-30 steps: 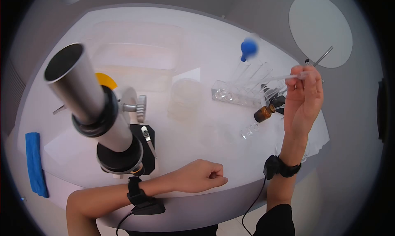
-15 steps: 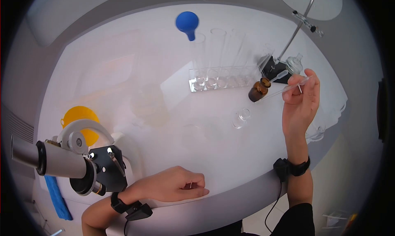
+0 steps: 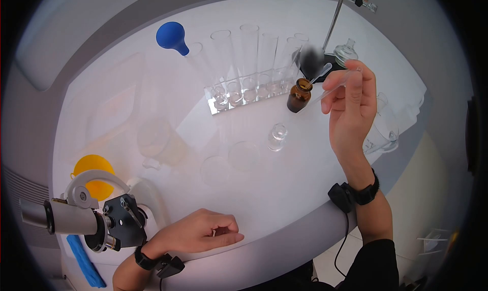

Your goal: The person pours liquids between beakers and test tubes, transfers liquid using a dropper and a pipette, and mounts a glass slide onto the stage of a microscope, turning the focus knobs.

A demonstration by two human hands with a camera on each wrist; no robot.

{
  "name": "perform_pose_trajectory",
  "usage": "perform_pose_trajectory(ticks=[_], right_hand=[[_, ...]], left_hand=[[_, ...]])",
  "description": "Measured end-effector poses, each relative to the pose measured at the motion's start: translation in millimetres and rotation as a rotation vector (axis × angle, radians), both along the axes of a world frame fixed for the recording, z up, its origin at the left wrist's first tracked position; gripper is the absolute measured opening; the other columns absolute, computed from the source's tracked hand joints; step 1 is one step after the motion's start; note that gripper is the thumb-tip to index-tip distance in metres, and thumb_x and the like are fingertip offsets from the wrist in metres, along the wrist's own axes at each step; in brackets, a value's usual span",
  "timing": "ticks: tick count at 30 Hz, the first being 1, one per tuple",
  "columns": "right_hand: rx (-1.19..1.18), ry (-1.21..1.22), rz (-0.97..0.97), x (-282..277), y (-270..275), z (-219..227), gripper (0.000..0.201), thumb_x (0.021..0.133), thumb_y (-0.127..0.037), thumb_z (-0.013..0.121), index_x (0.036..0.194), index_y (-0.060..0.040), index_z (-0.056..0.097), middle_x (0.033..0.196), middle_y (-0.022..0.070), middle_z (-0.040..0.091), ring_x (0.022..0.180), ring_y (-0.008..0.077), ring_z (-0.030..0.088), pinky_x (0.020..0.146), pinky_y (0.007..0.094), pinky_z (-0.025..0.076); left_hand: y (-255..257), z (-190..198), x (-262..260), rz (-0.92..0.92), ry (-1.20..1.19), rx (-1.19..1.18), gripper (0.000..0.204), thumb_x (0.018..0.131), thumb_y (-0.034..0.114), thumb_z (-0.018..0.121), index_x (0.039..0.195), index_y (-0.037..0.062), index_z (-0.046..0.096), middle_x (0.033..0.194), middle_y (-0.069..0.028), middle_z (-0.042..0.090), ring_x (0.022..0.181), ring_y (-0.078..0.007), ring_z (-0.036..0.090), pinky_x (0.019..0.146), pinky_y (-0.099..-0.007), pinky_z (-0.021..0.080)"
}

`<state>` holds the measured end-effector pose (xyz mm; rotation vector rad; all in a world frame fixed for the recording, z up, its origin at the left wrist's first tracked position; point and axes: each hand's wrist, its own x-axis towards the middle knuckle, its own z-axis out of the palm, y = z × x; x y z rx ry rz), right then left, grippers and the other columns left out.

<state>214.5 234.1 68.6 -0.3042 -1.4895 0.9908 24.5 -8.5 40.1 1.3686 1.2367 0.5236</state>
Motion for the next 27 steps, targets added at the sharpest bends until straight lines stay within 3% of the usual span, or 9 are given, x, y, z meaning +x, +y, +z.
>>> perform_pose_trajectory(ticks=[4,6,9,11,15,18,27], right_hand=[[0.005,-0.062,0.042,-1.3,3.0,-6.8,0.029,0.105,-0.03,0.04,0.116,-0.0046,0.049,0.082,0.0065,0.062,0.056,0.0059,0.051,0.051,0.0183,0.042],[-0.023,-0.033,0.094,-5.4,0.2,-8.1,0.026,0.103,-0.028,0.049,0.11,-0.0032,0.052,0.081,0.0081,0.065,0.055,0.0067,0.053,0.053,0.0192,0.042],[-0.086,-0.116,0.132,-7.8,-2.7,-11.2,0.023,0.101,-0.026,0.053,0.107,-0.0033,0.054,0.082,0.0073,0.065,0.057,0.0063,0.053,0.055,0.0191,0.043],[-0.084,-0.135,0.151,-9.3,-0.8,-13.8,0.023,0.101,-0.026,0.054,0.105,-0.0035,0.054,0.083,0.0069,0.065,0.058,0.0063,0.053,0.055,0.0191,0.043],[-0.107,-0.158,0.199,-10.7,3.3,-21.8,0.021,0.1,-0.026,0.056,0.098,-0.0047,0.053,0.084,0.006,0.065,0.059,0.0061,0.053,0.056,0.0191,0.043],[-0.1,-0.168,0.207,-10.7,2.0,-21.4,0.021,0.1,-0.025,0.056,0.094,-0.0055,0.052,0.083,0.0055,0.065,0.059,0.0061,0.053,0.056,0.0192,0.043],[-0.03,-0.151,0.215,-10.0,-0.3,-19.0,0.021,0.099,-0.024,0.057,0.092,-0.0053,0.051,0.082,0.0057,0.065,0.059,0.0063,0.053,0.056,0.019,0.043]], left_hand=[[1.3,2.9,0.7,0.0,-0.003,0.007,0.023,0.095,0.025,0.063,0.086,0.0042,0.062,0.066,-0.0029,0.058,0.056,-0.0119,0.05,0.053,-0.0265,0.04],[0.7,3.0,0.9,-0.001,0.004,-0.001,0.022,0.095,0.024,0.063,0.086,0.0041,0.062,0.067,-0.0028,0.058,0.056,-0.0118,0.05,0.053,-0.0263,0.04],[-0.1,1.6,2.3,0.018,-0.016,0.0,0.022,0.095,0.023,0.064,0.086,0.0039,0.062,0.067,-0.0026,0.058,0.056,-0.0114,0.05,0.053,-0.0261,0.04],[-0.5,1.9,4.8,0.064,-0.024,0.013,0.018,0.091,0.016,0.069,0.082,0.0026,0.061,0.064,0.0016,0.055,0.056,-0.0055,0.044,0.051,-0.0221,0.035],[0.0,1.6,4.2,0.055,-0.014,0.004,0.018,0.091,0.016,0.069,0.082,0.0024,0.062,0.064,0.0017,0.054,0.055,-0.0053,0.043,0.05,-0.022,0.034],[0.8,2.5,3.1,0.017,0.005,-0.02,0.021,0.094,0.022,0.065,0.084,0.0036,0.062,0.066,-0.0016,0.057,0.056,-0.0094,0.048,0.052,-0.0245,0.038],[2.4,4.4,4.0,0.025,0.012,-0.025,0.022,0.093,0.022,0.066,0.083,0.0033,0.062,0.065,-0.0013,0.057,0.055,-0.0092,0.049,0.051,-0.0243,0.038]])
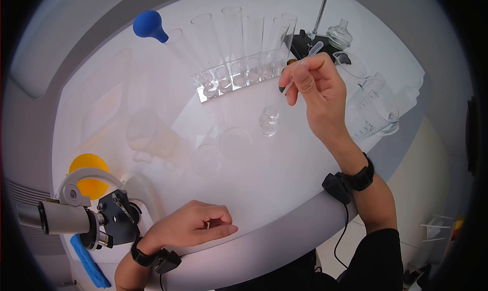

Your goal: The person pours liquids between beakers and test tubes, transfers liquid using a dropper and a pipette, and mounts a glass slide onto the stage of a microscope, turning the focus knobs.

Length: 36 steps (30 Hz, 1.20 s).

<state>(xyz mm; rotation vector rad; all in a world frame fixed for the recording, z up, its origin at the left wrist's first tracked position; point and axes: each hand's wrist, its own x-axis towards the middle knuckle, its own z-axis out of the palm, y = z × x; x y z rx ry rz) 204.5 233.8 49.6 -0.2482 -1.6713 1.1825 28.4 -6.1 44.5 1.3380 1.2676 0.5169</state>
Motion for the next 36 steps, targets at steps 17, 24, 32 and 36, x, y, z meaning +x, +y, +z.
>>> perform_pose_trajectory(ticks=[17,24,32,36], right_hand=[[-0.069,-0.095,0.057,-1.9,-1.8,-5.6,0.019,0.097,-0.021,0.061,0.098,-0.0027,0.058,0.083,0.0061,0.066,0.062,0.0056,0.053,0.057,0.019,0.044],[-0.076,-0.096,0.038,-1.7,-4.5,-1.6,0.02,0.097,-0.022,0.061,0.099,-0.0017,0.059,0.084,0.0063,0.066,0.062,0.0061,0.054,0.057,0.0193,0.044],[-0.055,-0.093,0.031,-0.6,-2.2,-4.5,0.02,0.097,-0.022,0.062,0.097,-0.002,0.059,0.083,0.0061,0.067,0.062,0.0063,0.054,0.058,0.0197,0.044],[-0.049,-0.088,0.036,-1.0,-2.7,-4.4,0.019,0.097,-0.021,0.062,0.098,-0.002,0.059,0.083,0.006,0.066,0.062,0.0065,0.054,0.058,0.0198,0.044]], left_hand=[[-1.0,0.7,0.6,0.011,-0.018,0.007,0.022,0.093,0.023,0.066,0.084,0.0028,0.061,0.065,-0.0013,0.057,0.055,-0.0096,0.048,0.051,-0.0248,0.037],[-1.0,-0.6,0.1,0.004,-0.016,0.022,0.022,0.093,0.022,0.066,0.083,0.0029,0.061,0.064,-0.0015,0.056,0.054,-0.0095,0.048,0.05,-0.0249,0.037],[-1.2,-2.2,-0.1,0.0,-0.008,0.027,0.022,0.093,0.023,0.066,0.084,0.0031,0.061,0.064,-0.0013,0.057,0.054,-0.009,0.048,0.05,-0.0245,0.037],[-1.5,-2.1,0.1,0.007,-0.015,0.024,0.022,0.093,0.023,0.066,0.084,0.0031,0.062,0.065,-0.0013,0.057,0.054,-0.009,0.048,0.05,-0.0246,0.037]])
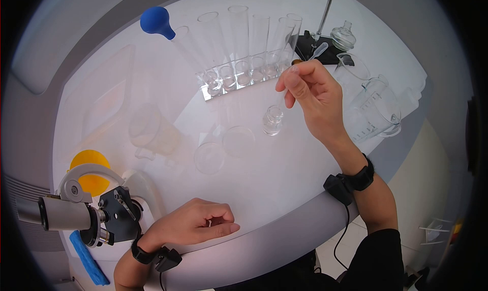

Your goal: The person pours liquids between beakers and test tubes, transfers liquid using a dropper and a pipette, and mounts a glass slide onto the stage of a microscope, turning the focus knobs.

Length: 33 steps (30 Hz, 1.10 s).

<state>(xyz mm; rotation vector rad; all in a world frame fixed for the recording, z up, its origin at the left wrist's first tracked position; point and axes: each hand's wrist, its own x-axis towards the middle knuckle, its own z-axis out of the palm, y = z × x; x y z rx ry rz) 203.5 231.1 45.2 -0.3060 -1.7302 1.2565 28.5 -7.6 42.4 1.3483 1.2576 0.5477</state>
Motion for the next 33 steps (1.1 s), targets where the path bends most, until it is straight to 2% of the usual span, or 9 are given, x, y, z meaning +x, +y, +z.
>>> perform_pose_trajectory(ticks=[6,9,11,15,19,26,28,30,33], right_hand=[[0.015,0.036,-0.028,1.2,0.7,2.4,0.019,0.098,-0.02,0.06,0.101,-0.0008,0.059,0.085,0.0068,0.066,0.062,0.0068,0.054,0.058,0.0194,0.044],[0.042,0.083,-0.086,3.5,2.9,7.6,0.02,0.098,-0.02,0.059,0.102,-0.0003,0.059,0.084,0.0068,0.066,0.062,0.0066,0.054,0.058,0.019,0.043],[0.052,0.119,-0.125,4.9,3.9,12.2,0.021,0.099,-0.021,0.058,0.102,-0.0004,0.059,0.084,0.0068,0.066,0.061,0.0068,0.054,0.058,0.019,0.044],[0.096,0.226,-0.223,8.9,7.0,19.9,0.024,0.1,-0.025,0.056,0.103,-0.0006,0.058,0.084,0.0073,0.066,0.06,0.0073,0.055,0.059,0.0195,0.045],[0.08,0.234,-0.268,11.0,3.3,25.0,0.028,0.101,-0.029,0.053,0.105,-0.0013,0.057,0.085,0.0086,0.066,0.058,0.009,0.055,0.057,0.0205,0.045],[0.015,0.268,-0.177,9.4,1.1,23.9,0.027,0.102,-0.029,0.05,0.105,-0.0024,0.056,0.086,0.0097,0.064,0.059,0.0102,0.055,0.055,0.0217,0.046],[-0.161,0.318,-0.129,6.3,-6.5,24.9,0.027,0.103,-0.029,0.049,0.105,-0.0033,0.056,0.088,0.0094,0.064,0.059,0.0101,0.056,0.056,0.0219,0.047],[-0.21,0.318,-0.078,3.0,-14.3,22.8,0.026,0.103,-0.029,0.048,0.106,-0.0036,0.056,0.088,0.0091,0.063,0.059,0.0101,0.056,0.057,0.0223,0.047],[-0.279,0.287,-0.009,-4.4,-29.1,19.9,0.026,0.104,-0.028,0.046,0.106,-0.004,0.054,0.089,0.0091,0.063,0.061,0.0106,0.057,0.058,0.0233,0.048]], left_hand=[[0.3,1.5,-0.3,-0.006,-0.003,0.014,0.022,0.093,0.023,0.065,0.084,0.0032,0.062,0.064,-0.0019,0.057,0.053,-0.01,0.048,0.05,-0.0251,0.037],[-0.7,0.9,-0.4,0.024,-0.017,0.017,0.019,0.091,0.016,0.069,0.081,0.0022,0.061,0.064,0.0013,0.055,0.054,-0.006,0.044,0.049,-0.0229,0.034],[-1.2,0.1,-2.4,-0.016,0.009,0.041,0.022,0.094,0.023,0.065,0.084,0.0035,0.062,0.064,-0.0026,0.057,0.053,-0.0109,0.048,0.05,-0.0261,0.037],[-2.1,-0.8,-3.1,-0.01,0.0,0.036,0.023,0.094,0.024,0.064,0.083,0.0037,0.061,0.064,-0.0028,0.056,0.053,-0.0112,0.048,0.051,-0.0266,0.038],[-1.2,0.5,-3.4,-0.016,-0.011,0.028,0.024,0.095,0.024,0.064,0.083,0.0038,0.06,0.063,-0.0029,0.056,0.053,-0.0115,0.048,0.051,-0.0271,0.038],[-1.2,-0.7,-1.9,-0.011,-0.034,0.067,0.026,0.095,0.024,0.062,0.079,0.0038,0.056,0.06,-0.0031,0.052,0.053,-0.0134,0.046,0.052,-0.0288,0.037],[-2.0,-2.5,-2.7,-0.016,-0.035,0.074,0.027,0.095,0.024,0.062,0.079,0.0038,0.056,0.06,-0.0037,0.052,0.052,-0.0145,0.046,0.051,-0.0295,0.037],[-2.1,-4.2,-4.0,-0.008,-0.04,0.084,0.027,0.095,0.024,0.062,0.079,0.0038,0.056,0.06,-0.0043,0.052,0.052,-0.0156,0.046,0.051,-0.0301,0.036],[-1.8,-5.3,-4.2,0.006,-0.047,0.122,0.023,0.094,0.02,0.065,0.08,0.0037,0.058,0.062,-0.0021,0.054,0.053,-0.0111,0.044,0.05,-0.0272,0.035]])
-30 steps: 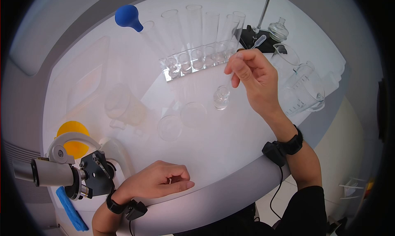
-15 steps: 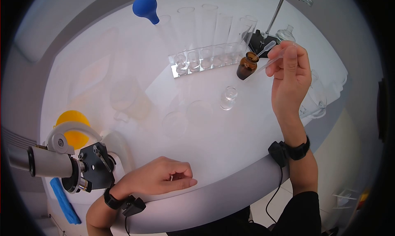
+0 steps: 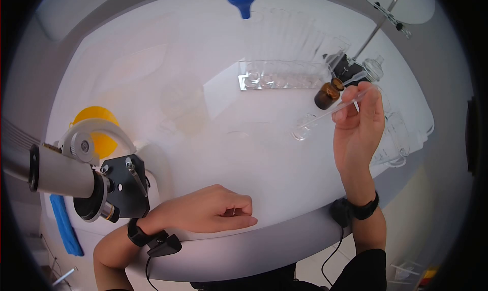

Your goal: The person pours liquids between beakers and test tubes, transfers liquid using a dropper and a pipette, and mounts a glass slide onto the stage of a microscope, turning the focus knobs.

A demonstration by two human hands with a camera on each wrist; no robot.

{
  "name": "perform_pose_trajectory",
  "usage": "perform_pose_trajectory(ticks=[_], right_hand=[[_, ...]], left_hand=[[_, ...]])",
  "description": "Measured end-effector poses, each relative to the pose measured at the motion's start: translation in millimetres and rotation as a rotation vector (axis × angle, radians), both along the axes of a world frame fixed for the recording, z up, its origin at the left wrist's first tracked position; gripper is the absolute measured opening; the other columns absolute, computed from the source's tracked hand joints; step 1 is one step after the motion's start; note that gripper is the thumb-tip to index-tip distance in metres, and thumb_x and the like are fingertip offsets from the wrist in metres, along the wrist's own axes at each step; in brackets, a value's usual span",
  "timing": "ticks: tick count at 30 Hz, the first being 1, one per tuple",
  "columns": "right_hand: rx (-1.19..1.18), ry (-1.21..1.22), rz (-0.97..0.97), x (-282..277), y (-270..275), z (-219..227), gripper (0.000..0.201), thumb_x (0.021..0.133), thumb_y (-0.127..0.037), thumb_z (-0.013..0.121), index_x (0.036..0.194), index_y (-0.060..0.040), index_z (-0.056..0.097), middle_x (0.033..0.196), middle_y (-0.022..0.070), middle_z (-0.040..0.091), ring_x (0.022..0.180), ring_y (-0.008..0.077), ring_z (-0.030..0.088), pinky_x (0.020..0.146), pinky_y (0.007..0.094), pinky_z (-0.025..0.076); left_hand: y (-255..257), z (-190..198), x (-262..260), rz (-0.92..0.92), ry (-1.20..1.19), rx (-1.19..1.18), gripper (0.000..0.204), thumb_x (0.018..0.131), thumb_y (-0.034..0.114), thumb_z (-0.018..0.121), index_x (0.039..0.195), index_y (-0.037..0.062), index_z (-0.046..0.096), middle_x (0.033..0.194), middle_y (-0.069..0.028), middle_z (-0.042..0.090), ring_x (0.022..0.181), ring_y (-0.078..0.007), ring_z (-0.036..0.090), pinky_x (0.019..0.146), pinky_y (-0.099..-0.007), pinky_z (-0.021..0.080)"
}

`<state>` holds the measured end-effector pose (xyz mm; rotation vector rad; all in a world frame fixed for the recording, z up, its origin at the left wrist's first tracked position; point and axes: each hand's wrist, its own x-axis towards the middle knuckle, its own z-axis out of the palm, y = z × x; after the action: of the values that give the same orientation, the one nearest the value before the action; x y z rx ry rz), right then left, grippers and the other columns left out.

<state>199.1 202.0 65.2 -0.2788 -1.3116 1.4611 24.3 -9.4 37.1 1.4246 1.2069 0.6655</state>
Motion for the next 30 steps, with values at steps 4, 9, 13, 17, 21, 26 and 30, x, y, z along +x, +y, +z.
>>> perform_pose_trajectory(ticks=[4,9,13,17,21,26,30], right_hand=[[-0.022,-0.057,0.053,-16.8,-23.4,-4.8,0.025,0.104,-0.028,0.045,0.107,-0.0038,0.052,0.091,0.0101,0.062,0.062,0.0125,0.058,0.059,0.025,0.049],[0.043,-0.146,0.196,-25.4,-30.5,-18.9,0.025,0.103,-0.027,0.046,0.107,-0.0027,0.05,0.098,0.0139,0.065,0.07,0.0169,0.066,0.066,0.0286,0.055],[0.079,-0.216,0.224,-30.7,-35.1,-24.8,0.025,0.103,-0.026,0.047,0.107,-0.0019,0.05,0.098,0.0145,0.065,0.073,0.0175,0.068,0.068,0.029,0.056],[0.168,-0.27,0.212,-31.3,-34.2,-27.8,0.025,0.103,-0.025,0.048,0.107,-0.0004,0.05,0.099,0.0152,0.065,0.077,0.0183,0.069,0.072,0.0292,0.057],[0.177,-0.296,0.204,-31.6,-34.2,-29.6,0.026,0.102,-0.026,0.048,0.106,0.0001,0.049,0.099,0.0156,0.065,0.078,0.0185,0.069,0.073,0.0296,0.057],[0.16,-0.321,0.189,-32.6,-34.6,-30.8,0.027,0.102,-0.026,0.049,0.106,0.0001,0.049,0.1,0.016,0.065,0.079,0.0188,0.069,0.074,0.0301,0.057],[0.157,-0.334,0.182,-32.7,-35.1,-31.5,0.027,0.102,-0.026,0.051,0.106,0.0,0.049,0.1,0.0162,0.065,0.079,0.0192,0.07,0.074,0.0303,0.057]], left_hand=[[-3.6,-4.9,-3.8,-0.02,-0.053,0.026,0.025,0.095,0.022,0.063,0.081,0.0031,0.057,0.06,-0.0036,0.052,0.053,-0.014,0.046,0.05,-0.0294,0.035],[-0.2,-3.2,-4.7,-0.042,-0.06,0.033,0.029,0.096,0.027,0.06,0.081,0.0023,0.056,0.058,-0.0051,0.05,0.052,-0.0161,0.045,0.051,-0.0315,0.036],[-0.8,-3.6,-4.9,-0.049,-0.08,0.034,0.032,0.097,0.029,0.059,0.081,0.0019,0.056,0.057,-0.0055,0.049,0.052,-0.0165,0.045,0.051,-0.0323,0.036],[-0.1,-3.7,-3.6,-0.045,-0.082,0.036,0.031,0.097,0.029,0.059,0.081,0.0019,0.057,0.058,-0.0056,0.05,0.052,-0.0167,0.045,0.052,-0.0325,0.036],[0.8,-5.4,-3.3,-0.047,-0.083,0.017,0.031,0.097,0.029,0.059,0.081,0.0021,0.057,0.058,-0.0056,0.05,0.053,-0.0166,0.046,0.052,-0.0325,0.037],[1.1,-3.7,-3.4,-0.048,-0.063,-0.003,0.03,0.096,0.028,0.06,0.081,0.0023,0.057,0.059,-0.0057,0.05,0.053,-0.0166,0.046,0.052,-0.0323,0.037],[1.0,-2.7,-3.1,-0.05,-0.06,-0.005,0.031,0.096,0.029,0.06,0.081,0.0024,0.057,0.058,-0.0055,0.05,0.053,-0.0165,0.046,0.052,-0.0322,0.037]])
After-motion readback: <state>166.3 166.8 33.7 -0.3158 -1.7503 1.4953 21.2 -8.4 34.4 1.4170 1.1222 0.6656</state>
